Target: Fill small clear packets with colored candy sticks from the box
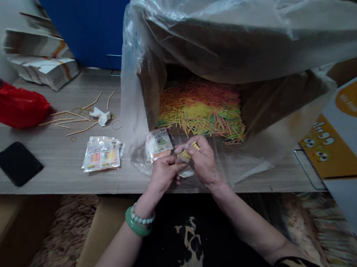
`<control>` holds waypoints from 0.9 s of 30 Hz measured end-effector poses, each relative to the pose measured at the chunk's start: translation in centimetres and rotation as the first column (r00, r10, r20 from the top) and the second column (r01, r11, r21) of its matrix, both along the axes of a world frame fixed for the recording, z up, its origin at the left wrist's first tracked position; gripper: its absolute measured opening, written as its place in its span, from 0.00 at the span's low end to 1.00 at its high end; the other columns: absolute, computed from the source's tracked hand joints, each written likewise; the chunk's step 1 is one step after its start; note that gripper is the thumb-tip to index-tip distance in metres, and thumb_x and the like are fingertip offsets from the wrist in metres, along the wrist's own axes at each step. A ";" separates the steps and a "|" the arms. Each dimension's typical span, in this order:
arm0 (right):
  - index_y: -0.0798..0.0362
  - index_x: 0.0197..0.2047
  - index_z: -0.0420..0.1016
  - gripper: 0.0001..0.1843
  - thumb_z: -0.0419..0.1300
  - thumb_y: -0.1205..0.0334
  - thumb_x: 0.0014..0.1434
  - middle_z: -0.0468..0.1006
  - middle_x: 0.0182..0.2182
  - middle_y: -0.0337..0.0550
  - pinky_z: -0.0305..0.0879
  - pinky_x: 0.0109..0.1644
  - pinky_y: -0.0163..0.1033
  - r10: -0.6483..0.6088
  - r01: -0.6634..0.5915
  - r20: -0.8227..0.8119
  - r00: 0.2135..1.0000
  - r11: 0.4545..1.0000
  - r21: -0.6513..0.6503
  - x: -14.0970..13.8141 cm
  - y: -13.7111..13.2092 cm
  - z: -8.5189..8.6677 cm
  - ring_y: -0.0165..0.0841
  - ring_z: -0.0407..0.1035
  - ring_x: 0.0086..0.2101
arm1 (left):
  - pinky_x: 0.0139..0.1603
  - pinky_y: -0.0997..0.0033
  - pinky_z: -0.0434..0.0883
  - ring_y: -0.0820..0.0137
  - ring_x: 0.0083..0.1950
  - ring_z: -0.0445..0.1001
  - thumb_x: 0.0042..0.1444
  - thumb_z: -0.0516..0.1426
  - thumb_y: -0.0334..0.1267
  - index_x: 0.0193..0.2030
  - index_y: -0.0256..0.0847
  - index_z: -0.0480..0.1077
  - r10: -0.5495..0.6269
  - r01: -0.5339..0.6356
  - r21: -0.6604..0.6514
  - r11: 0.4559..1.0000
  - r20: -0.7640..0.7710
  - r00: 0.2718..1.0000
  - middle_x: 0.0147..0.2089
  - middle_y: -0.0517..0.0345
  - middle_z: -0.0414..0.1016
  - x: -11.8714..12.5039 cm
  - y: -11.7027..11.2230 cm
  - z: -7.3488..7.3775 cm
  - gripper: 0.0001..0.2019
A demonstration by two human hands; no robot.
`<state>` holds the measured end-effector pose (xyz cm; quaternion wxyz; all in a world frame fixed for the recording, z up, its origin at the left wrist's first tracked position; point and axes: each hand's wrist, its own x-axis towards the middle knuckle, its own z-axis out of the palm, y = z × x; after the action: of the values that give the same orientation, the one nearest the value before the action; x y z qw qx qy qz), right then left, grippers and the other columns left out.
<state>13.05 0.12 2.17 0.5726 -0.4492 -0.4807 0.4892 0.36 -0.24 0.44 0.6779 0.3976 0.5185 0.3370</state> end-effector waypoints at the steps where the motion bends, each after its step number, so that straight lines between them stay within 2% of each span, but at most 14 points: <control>1: 0.49 0.36 0.63 0.09 0.58 0.55 0.62 0.80 0.35 0.41 0.71 0.43 0.41 0.041 -0.041 -0.005 0.999 0.998 -0.040 0.1 0.1 -0.3 0.34 0.74 0.37 | 0.15 0.75 0.65 0.76 0.14 0.65 0.44 0.67 0.42 0.24 0.37 0.71 -0.009 0.009 0.012 1.000 0.011 1.000 0.18 0.64 0.67 -0.1 0.0 0.0 0.13; 4: 0.49 0.34 0.63 0.10 0.57 0.53 0.61 0.80 0.43 0.44 0.71 0.41 0.40 0.188 -0.191 -0.038 0.981 0.975 -0.111 0.5 0.4 -0.7 0.35 0.74 0.38 | 0.18 0.73 0.65 0.75 0.17 0.65 0.47 0.65 0.47 0.26 0.37 0.73 -0.082 0.077 0.090 0.993 0.052 0.995 0.20 0.62 0.68 -0.5 0.1 0.1 0.14; 6: 0.50 0.33 0.65 0.10 0.58 0.54 0.61 0.79 0.46 0.44 0.70 0.47 0.43 0.272 -0.271 -0.007 0.962 0.957 -0.099 1.0 0.8 -0.7 0.36 0.74 0.43 | 0.26 0.72 0.67 0.73 0.24 0.68 0.50 0.63 0.49 0.25 0.37 0.74 -0.114 0.101 0.222 0.970 0.046 0.992 0.24 0.60 0.69 -0.7 0.3 0.0 0.16; 8: 0.50 0.32 0.69 0.08 0.58 0.56 0.61 0.79 0.48 0.44 0.66 0.56 0.47 0.349 -0.343 0.101 0.932 0.936 -0.077 1.7 1.2 -0.4 0.37 0.72 0.49 | 0.37 0.70 0.69 0.69 0.34 0.71 0.52 0.63 0.50 0.24 0.37 0.75 -0.080 0.062 0.346 0.936 0.039 0.996 0.29 0.56 0.72 -0.8 0.4 -0.3 0.17; 9: 0.50 0.34 0.71 0.07 0.59 0.57 0.61 0.79 0.49 0.44 0.63 0.59 0.48 0.396 -0.388 0.168 0.903 0.918 -0.075 2.2 1.3 -0.2 0.38 0.71 0.52 | 0.42 0.69 0.68 0.68 0.38 0.71 0.52 0.63 0.50 0.25 0.37 0.76 -0.048 0.022 0.368 0.930 0.062 0.997 0.32 0.55 0.73 -0.9 0.5 -0.5 0.16; 11: 0.48 0.41 0.76 0.07 0.61 0.58 0.59 0.77 0.53 0.43 0.59 0.63 0.50 0.466 -0.460 0.269 0.843 0.884 -0.088 3.1 1.4 0.1 0.39 0.68 0.55 | 0.44 0.68 0.68 0.67 0.40 0.71 0.51 0.64 0.50 0.30 0.37 0.78 -0.001 -0.051 0.303 0.952 0.168 0.986 0.35 0.54 0.75 -1.0 0.5 -0.8 0.15; 13: 0.45 0.50 0.75 0.16 0.63 0.59 0.57 0.74 0.56 0.42 0.59 0.63 0.49 0.439 -0.434 0.269 0.857 0.897 -0.081 3.9 1.3 0.1 0.38 0.67 0.57 | 0.42 0.69 0.68 0.68 0.38 0.71 0.52 0.64 0.50 0.35 0.38 0.79 0.027 -0.082 0.185 0.979 0.283 0.959 0.35 0.54 0.76 -1.1 0.4 -0.9 0.15; 15: 0.44 0.53 0.74 0.20 0.64 0.60 0.56 0.75 0.54 0.42 0.62 0.60 0.47 0.338 -0.330 0.252 0.907 0.941 -0.072 4.2 1.0 -0.4 0.37 0.68 0.54 | 0.40 0.70 0.68 0.69 0.37 0.72 0.52 0.65 0.48 0.39 0.37 0.80 0.035 -0.083 0.125 0.989 0.346 0.938 0.36 0.53 0.78 -1.2 0.2 -0.7 0.16; 18: 0.49 0.40 0.78 0.08 0.61 0.63 0.55 0.79 0.39 0.41 0.66 0.51 0.44 0.247 -0.231 0.357 0.901 0.969 -0.089 3.8 0.5 -1.2 0.36 0.71 0.42 | 0.42 0.70 0.68 0.68 0.39 0.74 0.52 0.65 0.47 0.42 0.37 0.80 0.021 -0.078 0.142 0.987 0.367 0.930 0.39 0.51 0.80 -1.4 0.0 -0.2 0.16; 20: 0.51 0.30 0.76 0.04 0.59 0.64 0.55 0.76 0.30 0.39 0.65 0.44 0.41 0.172 -0.164 0.432 0.885 0.985 -0.056 3.3 0.2 -1.4 0.35 0.69 0.35 | 0.45 0.69 0.69 0.67 0.41 0.74 0.53 0.64 0.47 0.43 0.36 0.80 0.011 -0.079 0.180 0.980 0.351 0.936 0.40 0.51 0.80 -1.5 -0.2 0.0 0.17; 22: 0.52 0.26 0.73 0.07 0.58 0.64 0.54 0.72 0.27 0.39 0.63 0.42 0.38 0.114 -0.135 0.464 0.879 0.991 0.012 2.6 -0.2 -1.3 0.34 0.67 0.34 | 0.48 0.67 0.68 0.65 0.44 0.74 0.51 0.66 0.47 0.43 0.36 0.80 0.020 -0.090 0.212 0.973 0.312 0.950 0.43 0.50 0.80 -1.6 -0.4 0.0 0.18; 24: 0.52 0.25 0.72 0.06 0.57 0.65 0.53 0.71 0.28 0.39 0.61 0.42 0.37 0.145 -0.193 0.465 0.873 0.980 0.056 1.9 -0.7 -1.4 0.33 0.67 0.34 | 0.52 0.65 0.67 0.64 0.47 0.74 0.49 0.67 0.46 0.43 0.37 0.80 0.044 -0.103 0.224 0.969 0.256 0.966 0.45 0.50 0.79 -1.8 -0.8 -0.1 0.18; 27: 0.53 0.25 0.71 0.06 0.57 0.65 0.53 0.70 0.28 0.39 0.61 0.40 0.36 0.201 -0.251 0.443 0.874 0.966 0.057 0.9 -1.5 -1.8 0.32 0.67 0.33 | 0.56 0.64 0.66 0.63 0.49 0.73 0.53 0.64 0.46 0.41 0.38 0.81 0.042 -0.089 0.279 0.956 0.170 0.985 0.46 0.49 0.79 -2.4 -1.7 0.0 0.15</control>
<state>13.98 -1.38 0.40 0.4145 -0.4543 -0.6718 0.4128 -2.02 -1.90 0.46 0.6417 0.4449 0.4207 0.4618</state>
